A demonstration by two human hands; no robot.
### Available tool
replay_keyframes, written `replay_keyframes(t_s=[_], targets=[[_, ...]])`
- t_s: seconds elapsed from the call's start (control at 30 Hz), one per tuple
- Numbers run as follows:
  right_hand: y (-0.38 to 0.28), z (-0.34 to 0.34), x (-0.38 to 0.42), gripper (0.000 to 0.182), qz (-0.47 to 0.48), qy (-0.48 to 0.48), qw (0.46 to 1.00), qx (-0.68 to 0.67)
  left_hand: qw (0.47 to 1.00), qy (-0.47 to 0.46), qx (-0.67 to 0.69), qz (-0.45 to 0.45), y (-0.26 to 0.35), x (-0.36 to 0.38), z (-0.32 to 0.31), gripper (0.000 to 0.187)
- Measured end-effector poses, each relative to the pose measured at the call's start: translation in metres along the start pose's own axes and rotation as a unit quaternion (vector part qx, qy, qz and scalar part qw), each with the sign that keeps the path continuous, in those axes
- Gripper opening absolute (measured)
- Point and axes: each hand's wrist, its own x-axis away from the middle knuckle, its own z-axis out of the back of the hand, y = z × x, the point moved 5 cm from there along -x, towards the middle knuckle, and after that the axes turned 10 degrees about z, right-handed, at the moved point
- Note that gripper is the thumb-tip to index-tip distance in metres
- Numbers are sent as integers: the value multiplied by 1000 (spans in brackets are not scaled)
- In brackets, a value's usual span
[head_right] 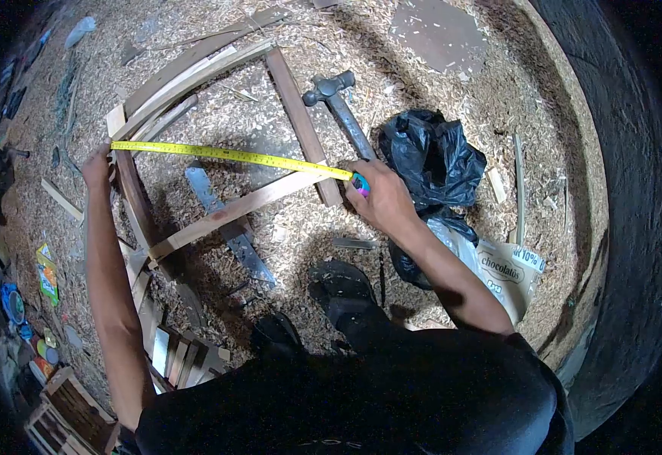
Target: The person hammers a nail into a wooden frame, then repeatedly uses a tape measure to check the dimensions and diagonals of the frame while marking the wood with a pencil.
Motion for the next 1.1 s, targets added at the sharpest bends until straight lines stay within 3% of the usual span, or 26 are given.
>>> replay_keyframes(t_s=[0.13,0.23,0.3,0.4,0.43,0.47,0.5,0.57,0.6,0.67,0.73,0.77,0.83,1.1], targets=[[-3,11,-7,26,0,0,1000,-31,999,10,20,-33,-1,-5,9,30],[-23,33,-26,24,-7,-7,999,-32,998,-23,58,-1,3,10,38,25],[-19,46,-48,24,26,-36,999,7,990,-80,115,17,-1,35,66,23],[-2,65,-103,23,118,-65,987,84,991,-68,89,70,-30,100,107,26],[1,69,-128,21,182,-115,975,60,985,-152,69,48,-56,110,123,26],[12,65,-153,20,115,-234,963,62,983,-164,72,43,-81,127,134,27],[19,63,-175,18,199,-246,948,29,981,-179,30,66,-100,148,144,25],[24,53,-219,19,232,-321,918,10,972,-168,46,160,-120,202,146,19],[18,49,-238,22,220,-348,910,56,982,-145,60,103,-140,215,145,19],[20,34,-275,25,309,-348,882,70,967,-124,98,200,-157,249,131,21],[10,24,-301,27,253,-345,893,142,971,-112,122,171,-167,267,117,21],[9,21,-315,27,290,-325,889,140,974,-103,126,158,-169,272,110,22],[19,11,-340,23,272,-351,890,97,978,-87,134,132,-170,281,98,23],[26,5,-375,18,263,-352,887,142,970,-70,129,191,-148,293,83,24]])
